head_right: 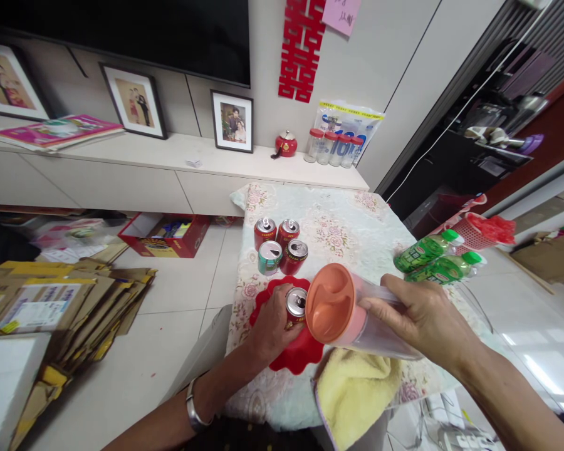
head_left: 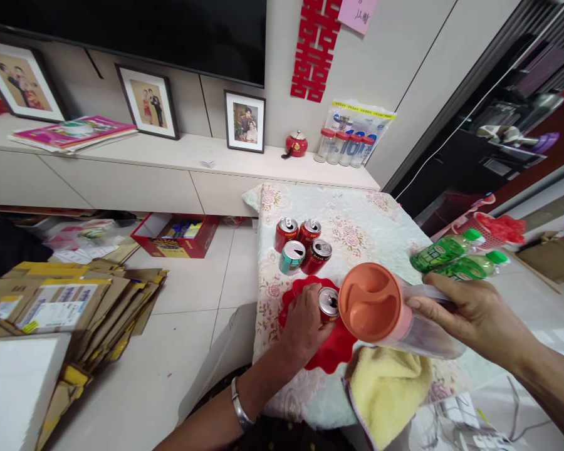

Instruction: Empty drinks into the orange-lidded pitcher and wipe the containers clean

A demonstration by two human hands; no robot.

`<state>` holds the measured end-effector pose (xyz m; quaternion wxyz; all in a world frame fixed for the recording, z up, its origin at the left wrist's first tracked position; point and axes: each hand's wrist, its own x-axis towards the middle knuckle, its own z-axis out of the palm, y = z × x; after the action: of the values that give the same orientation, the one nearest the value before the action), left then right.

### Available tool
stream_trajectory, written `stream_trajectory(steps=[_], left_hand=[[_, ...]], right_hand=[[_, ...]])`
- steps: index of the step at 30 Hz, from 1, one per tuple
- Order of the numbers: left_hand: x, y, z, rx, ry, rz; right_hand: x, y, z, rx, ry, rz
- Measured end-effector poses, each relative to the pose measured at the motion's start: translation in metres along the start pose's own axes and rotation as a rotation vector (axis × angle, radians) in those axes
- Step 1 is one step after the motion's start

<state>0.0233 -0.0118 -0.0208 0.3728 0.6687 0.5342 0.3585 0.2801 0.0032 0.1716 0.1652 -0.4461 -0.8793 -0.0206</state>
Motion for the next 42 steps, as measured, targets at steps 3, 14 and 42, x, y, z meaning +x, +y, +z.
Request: stream_trajectory(steps=[3,14,42], left_hand=[[0.0002,0.0015,-0.0008,0.001,-0.005,-0.004],[-0.0001,0.0014,-0.0018,-0.005,-0.021,-0.003],[-0.0003,0.0000,-0.0002,-0.001,-0.007,0.000]], right_hand=[[0.0004,-0.0009,-0.0003,-0.005,-0.002,-0.009],[0.0007,-0.0002,-0.0009,0.013,0.005,-0.003],[0.0015,0.0007,0.0002,0.007,-0.007,0.010]])
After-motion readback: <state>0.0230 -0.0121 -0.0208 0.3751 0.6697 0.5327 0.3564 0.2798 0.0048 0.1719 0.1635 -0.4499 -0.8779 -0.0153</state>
